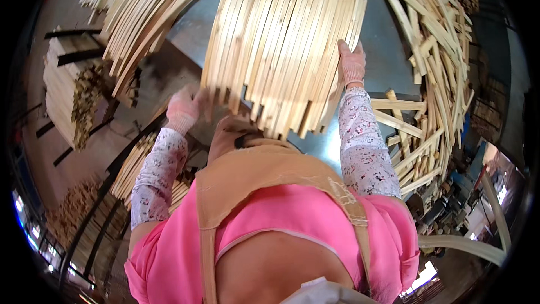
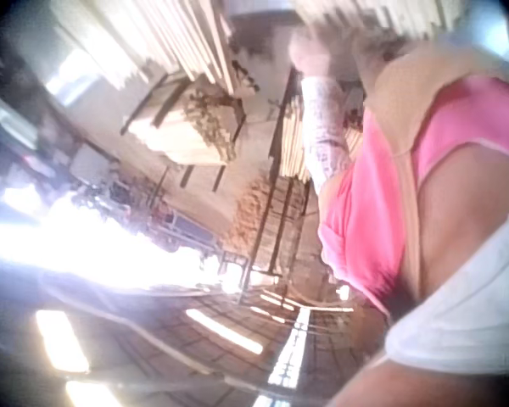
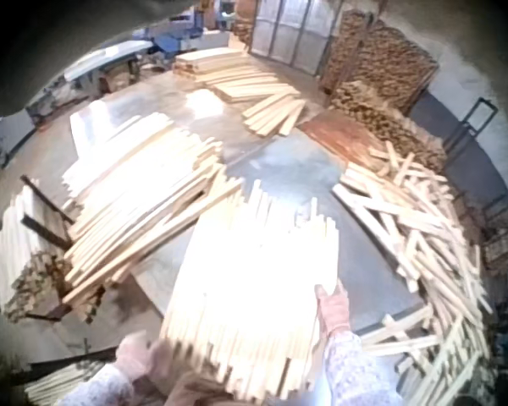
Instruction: The person repeatedly picks up thin wooden sticks from a metal table, aligns them into neat stacks, and places the stacks onto a nearby rack. The process involves gathering sticks, arranging them side-by-side, and transferring the bundles to a storage area.
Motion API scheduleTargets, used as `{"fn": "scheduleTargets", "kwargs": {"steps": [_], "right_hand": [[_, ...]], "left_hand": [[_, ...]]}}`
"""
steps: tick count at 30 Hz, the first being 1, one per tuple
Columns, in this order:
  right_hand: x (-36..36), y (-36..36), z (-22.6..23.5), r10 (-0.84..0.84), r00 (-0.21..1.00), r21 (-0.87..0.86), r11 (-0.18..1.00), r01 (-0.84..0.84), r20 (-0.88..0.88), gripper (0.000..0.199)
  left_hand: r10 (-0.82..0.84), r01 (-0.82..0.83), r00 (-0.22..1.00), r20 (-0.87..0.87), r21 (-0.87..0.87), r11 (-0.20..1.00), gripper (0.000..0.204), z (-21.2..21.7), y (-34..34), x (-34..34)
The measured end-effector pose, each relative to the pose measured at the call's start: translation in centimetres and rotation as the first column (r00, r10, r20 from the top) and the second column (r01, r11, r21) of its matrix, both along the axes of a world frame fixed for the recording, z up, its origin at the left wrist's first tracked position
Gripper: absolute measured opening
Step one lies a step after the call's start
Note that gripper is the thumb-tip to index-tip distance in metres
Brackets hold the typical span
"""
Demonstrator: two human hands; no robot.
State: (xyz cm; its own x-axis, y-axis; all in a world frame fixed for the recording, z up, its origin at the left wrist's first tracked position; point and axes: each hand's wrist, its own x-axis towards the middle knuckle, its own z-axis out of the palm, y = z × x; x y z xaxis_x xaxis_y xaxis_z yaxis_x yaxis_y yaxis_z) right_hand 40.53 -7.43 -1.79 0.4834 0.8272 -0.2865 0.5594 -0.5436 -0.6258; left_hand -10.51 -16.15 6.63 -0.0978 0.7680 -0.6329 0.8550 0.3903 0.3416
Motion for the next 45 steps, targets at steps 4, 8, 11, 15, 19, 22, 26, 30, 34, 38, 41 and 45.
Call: {"fn": "scheduleTargets", "kwargs": {"steps": [4,8,11,15,19,22,26,30,34,38,41,45], "right_hand": [[3.4,2.0,1.2,0.089,0.979,-0.178,0.983,-0.056,0.181,0.082],[0.9,4.3,3.9,0.122,0.977,-0.088,0.99,-0.108,0.176,0.079],[1.6,3.6,3.5,0.015,0.996,0.025,1.0,-0.012,-0.086,0.072],[2.2,3.8,3.2,-0.03,0.937,0.055,0.997,0.053,-0.348,0.074],[2.1,3.7,2.8,-0.035,0.936,0.091,0.993,0.071,-0.35,0.079],[2.2,3.8,2.3,-0.02,0.949,0.083,0.995,0.048,-0.316,0.082],[1.3,5.0,4.2,-0.015,0.969,0.011,1.0,0.019,-0.245,0.085],[1.8,4.4,5.1,-0.011,0.949,0.009,1.0,0.015,-0.315,0.08],[3.3,4.6,3.7,-0.014,0.789,0.059,0.996,0.064,-0.614,0.073],[4.4,4.6,2.3,-0.016,0.744,0.07,0.994,0.084,-0.668,0.075],[4.8,4.3,2.6,-0.016,0.715,0.054,0.996,0.076,-0.699,0.078],[4.6,3.2,3.9,0.0,0.702,0.15,0.977,0.151,-0.712,0.079]], "left_hand": [[-0.367,0.42,0.907,-0.207,0.497,0.759,0.066,-4.0,7.5,2.6],[0.106,-0.177,0.957,0.272,0.256,0.95,0.097,-7.1,20.0,9.1],[0.033,-0.345,0.665,0.746,0.268,0.9,0.087,-9.0,21.2,9.5],[-0.213,0.088,0.88,0.424,0.296,0.951,0.068,-5.6,28.2,6.1],[0.195,-0.059,0.678,0.709,-0.212,0.975,0.038,-3.7,33.7,2.8],[0.106,-0.02,0.763,0.638,-0.141,0.99,0.037,-6.3,34.1,1.1],[-0.553,0.379,0.816,0.17,0.565,0.733,0.056,-7.4,30.7,3.8],[-0.183,-0.064,0.879,0.44,0.488,0.87,0.078,-6.8,25.9,10.2],[0.285,-0.425,0.385,0.878,-0.105,0.899,0.092,-6.0,25.4,11.8],[0.218,-0.311,0.541,0.813,-0.047,0.949,0.092,-7.3,26.6,10.9],[0.22,-0.282,0.516,0.828,-0.079,0.956,0.087,-7.8,26.6,10.3],[0.248,-0.285,0.43,0.868,-0.13,0.95,0.081,-8.1,26.1,10.2]]}}
